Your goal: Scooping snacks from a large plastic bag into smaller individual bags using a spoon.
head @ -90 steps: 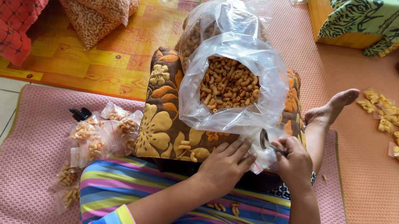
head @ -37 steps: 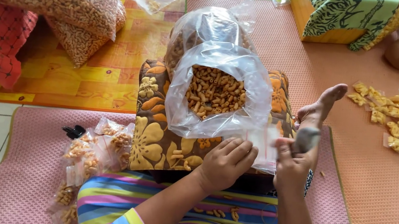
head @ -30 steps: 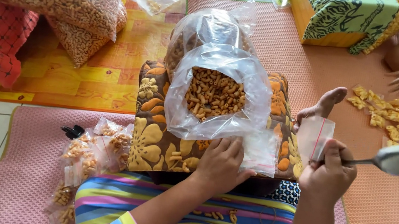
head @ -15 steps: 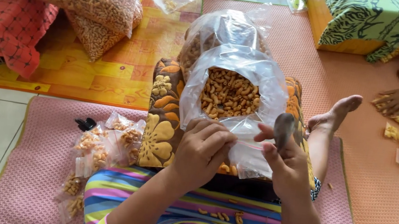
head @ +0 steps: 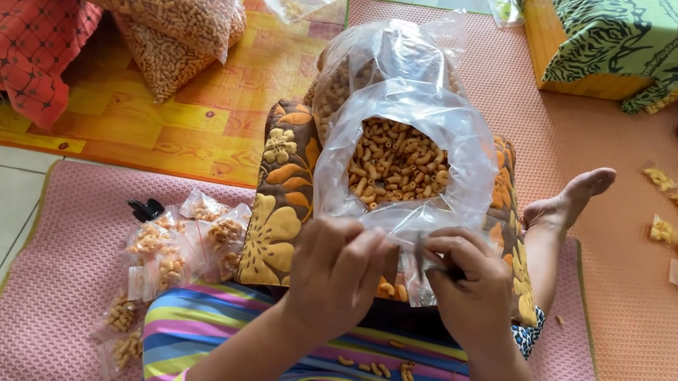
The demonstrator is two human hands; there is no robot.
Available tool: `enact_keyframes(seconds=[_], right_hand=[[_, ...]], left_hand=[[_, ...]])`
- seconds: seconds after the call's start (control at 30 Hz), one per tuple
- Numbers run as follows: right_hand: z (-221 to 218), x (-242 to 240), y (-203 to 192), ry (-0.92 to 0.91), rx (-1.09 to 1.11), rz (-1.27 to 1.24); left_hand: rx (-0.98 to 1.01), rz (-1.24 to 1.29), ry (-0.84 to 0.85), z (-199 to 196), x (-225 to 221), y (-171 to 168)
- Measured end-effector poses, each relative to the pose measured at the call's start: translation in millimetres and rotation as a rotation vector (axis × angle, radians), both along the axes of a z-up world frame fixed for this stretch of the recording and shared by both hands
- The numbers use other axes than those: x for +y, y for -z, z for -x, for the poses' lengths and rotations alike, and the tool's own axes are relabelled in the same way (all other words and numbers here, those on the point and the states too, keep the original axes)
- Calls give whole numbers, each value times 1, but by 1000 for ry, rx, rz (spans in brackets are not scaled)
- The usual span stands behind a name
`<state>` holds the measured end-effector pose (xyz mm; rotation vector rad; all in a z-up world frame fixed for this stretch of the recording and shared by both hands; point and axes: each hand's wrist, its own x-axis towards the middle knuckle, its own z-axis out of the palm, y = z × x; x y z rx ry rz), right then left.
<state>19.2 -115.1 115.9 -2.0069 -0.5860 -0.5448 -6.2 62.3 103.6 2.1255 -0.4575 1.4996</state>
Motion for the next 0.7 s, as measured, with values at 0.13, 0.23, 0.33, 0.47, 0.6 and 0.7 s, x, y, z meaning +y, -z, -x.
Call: enact_keyframes(seconds=[0.13, 0.23, 0.33, 0.47, 0.6, 0.7], right_hand=[[12, 8, -3, -135, 165, -90], [11, 11, 10, -234, 294, -220], [9, 11, 22, -380, 442, -322], [5, 16, 31, -399, 510, -542], [4, 24, 16, -450, 419, -490], [4, 18, 25, -517, 447, -464]], left_hand=[[423, 412, 448, 19, -11, -14], [525, 560, 523, 18, -12, -9], [564, 614, 572, 18, -8, -9], [371, 375, 403, 16, -2, -6], [441, 486, 476, 14, -8, 5], [520, 701, 636, 13, -7, 16]])
